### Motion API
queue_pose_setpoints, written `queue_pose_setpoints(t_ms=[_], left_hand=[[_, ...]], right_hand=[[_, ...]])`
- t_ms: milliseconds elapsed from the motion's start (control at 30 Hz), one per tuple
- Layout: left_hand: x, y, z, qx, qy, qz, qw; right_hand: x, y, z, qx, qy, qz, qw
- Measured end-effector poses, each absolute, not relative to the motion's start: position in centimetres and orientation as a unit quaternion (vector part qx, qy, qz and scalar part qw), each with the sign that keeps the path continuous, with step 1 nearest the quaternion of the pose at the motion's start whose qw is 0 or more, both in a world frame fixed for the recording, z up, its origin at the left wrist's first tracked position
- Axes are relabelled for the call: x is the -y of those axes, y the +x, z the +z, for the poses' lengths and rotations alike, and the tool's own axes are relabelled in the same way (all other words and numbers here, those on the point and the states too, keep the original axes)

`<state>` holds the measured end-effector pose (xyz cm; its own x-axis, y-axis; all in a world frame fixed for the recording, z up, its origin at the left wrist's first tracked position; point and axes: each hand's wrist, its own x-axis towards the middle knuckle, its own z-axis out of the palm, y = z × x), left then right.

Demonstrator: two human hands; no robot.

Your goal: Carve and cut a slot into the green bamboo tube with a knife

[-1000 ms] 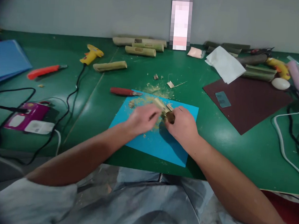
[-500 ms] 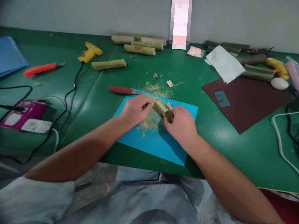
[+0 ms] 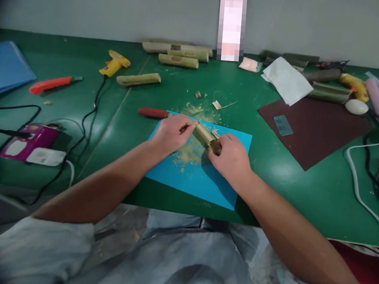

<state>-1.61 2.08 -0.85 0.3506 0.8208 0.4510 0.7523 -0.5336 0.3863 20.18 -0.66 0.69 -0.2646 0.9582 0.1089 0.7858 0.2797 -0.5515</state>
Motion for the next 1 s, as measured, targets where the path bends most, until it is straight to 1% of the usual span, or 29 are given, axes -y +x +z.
queue_pose_setpoints(t_ms=[133,267,400,533,633,800,1000], left_hand=[[-1.8,-1.6,-0.9,-0.433,0.851,0.28,0.096],[-1.3,-1.2,-0.9,-0.471,0.825,0.306,0.06],[-1.3,-1.1,-0.9,-0.437,0.85,0.282,0.087],[-2.4,-2.3,-0.8,-0.492,0.817,0.298,0.043],[-2.6,-3.3,-0.4,-0.502,0.811,0.298,0.042],[-2.0,-3.1,0.3,-0.51,0.781,0.357,0.04],[-1.2,-0.8,-0.5,-0.488,0.818,0.29,0.092]], right_hand=[[0.7,20.2,0.8,0.771,-0.561,0.206,0.221],[0.7,20.1,0.8,0.77,-0.566,0.199,0.217],[0.7,20.1,0.7,0.775,-0.563,0.191,0.216],[0.8,20.2,0.7,0.769,-0.572,0.187,0.217],[0.9,20.3,0.9,0.771,-0.568,0.193,0.215],[0.8,20.2,1.0,0.775,-0.562,0.192,0.216],[0.7,20.1,0.7,0.78,-0.558,0.181,0.216]])
